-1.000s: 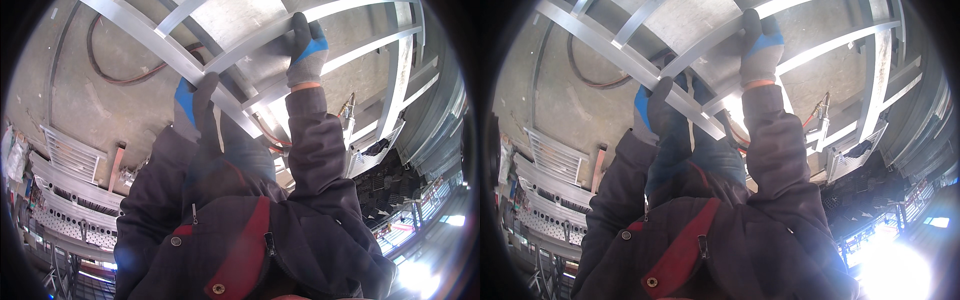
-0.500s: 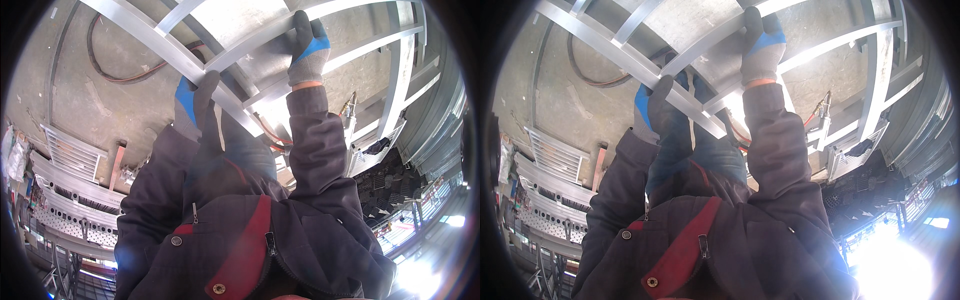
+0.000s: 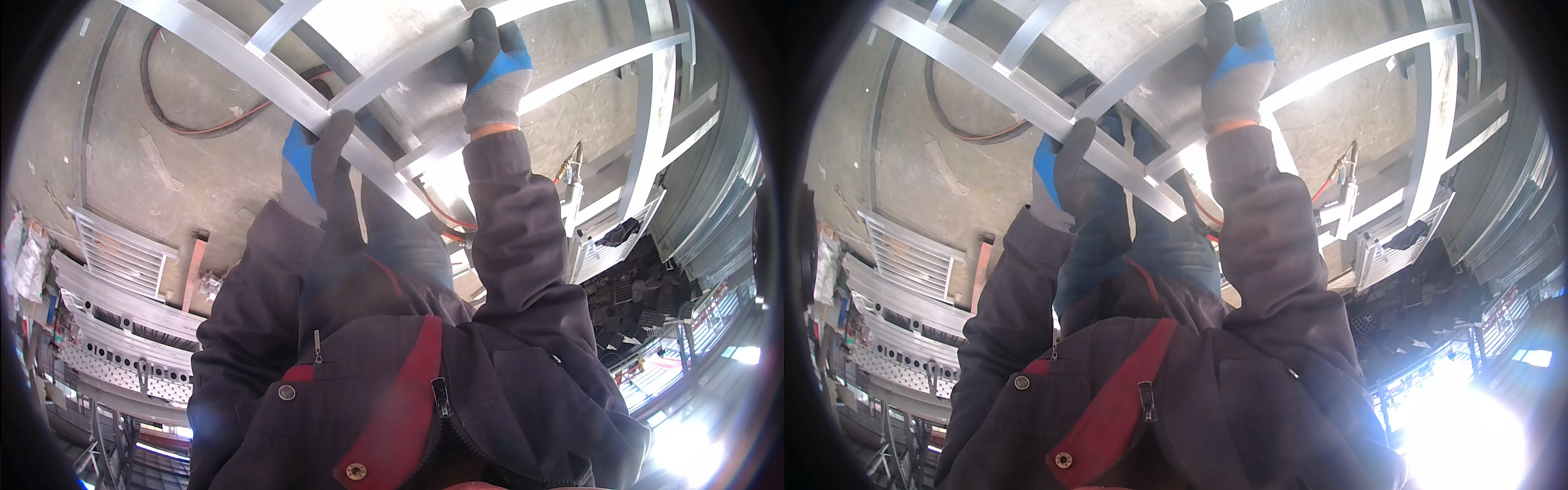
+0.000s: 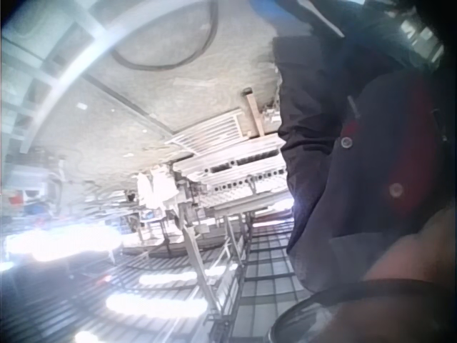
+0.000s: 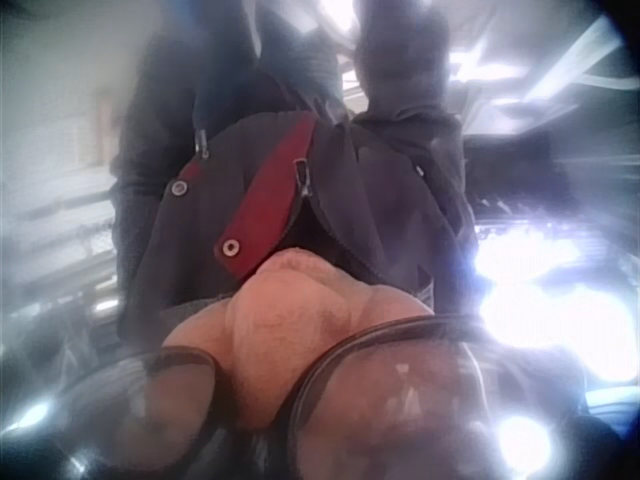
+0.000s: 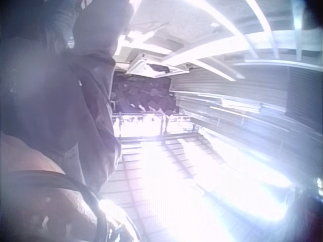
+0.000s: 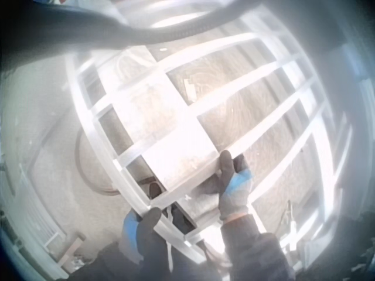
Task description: The person welds a metal frame using a handheld welding torch. They repeatedly position the torch at intersections of the frame, apply welds, and reposition to continue along the structure. The person wears gloves and a jacket while working in a workshop.
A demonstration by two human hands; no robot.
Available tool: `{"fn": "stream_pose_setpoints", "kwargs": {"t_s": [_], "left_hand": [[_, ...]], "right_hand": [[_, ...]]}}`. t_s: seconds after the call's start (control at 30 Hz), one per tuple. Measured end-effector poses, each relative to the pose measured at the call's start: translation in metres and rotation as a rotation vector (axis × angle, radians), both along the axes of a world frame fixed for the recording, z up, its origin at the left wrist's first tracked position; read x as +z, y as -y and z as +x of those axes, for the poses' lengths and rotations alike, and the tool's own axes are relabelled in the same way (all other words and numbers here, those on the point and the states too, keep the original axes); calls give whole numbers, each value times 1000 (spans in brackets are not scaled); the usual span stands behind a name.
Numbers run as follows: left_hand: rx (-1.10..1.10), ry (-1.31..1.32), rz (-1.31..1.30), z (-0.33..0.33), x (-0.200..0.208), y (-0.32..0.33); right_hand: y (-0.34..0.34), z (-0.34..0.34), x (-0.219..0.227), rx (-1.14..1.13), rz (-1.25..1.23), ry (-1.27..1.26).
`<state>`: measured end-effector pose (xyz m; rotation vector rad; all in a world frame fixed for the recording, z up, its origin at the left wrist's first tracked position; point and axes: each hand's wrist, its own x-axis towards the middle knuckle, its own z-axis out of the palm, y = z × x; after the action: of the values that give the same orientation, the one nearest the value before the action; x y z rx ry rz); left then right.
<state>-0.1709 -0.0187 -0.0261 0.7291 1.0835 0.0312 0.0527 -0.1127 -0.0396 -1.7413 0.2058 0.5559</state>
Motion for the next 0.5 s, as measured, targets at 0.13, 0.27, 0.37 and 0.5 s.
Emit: {"fn": "stream_pose_setpoints", "kwargs": {"t_s": [0.13, 0.27, 0.37, 0.5], "left_hand": [[63, 12, -96, 8, 14, -6], [81, 35, -142, 11, 23, -4], [79, 23, -180, 6, 19, -5], [-187, 35, -55, -9, 25, -38]], "right_hand": [[-1, -2, 3, -9, 33, -28], [-3, -4, 2, -9, 79, -1], [-3, -6, 2, -13, 76, 29], [-2, -6, 1, 27, 15, 103]]}}
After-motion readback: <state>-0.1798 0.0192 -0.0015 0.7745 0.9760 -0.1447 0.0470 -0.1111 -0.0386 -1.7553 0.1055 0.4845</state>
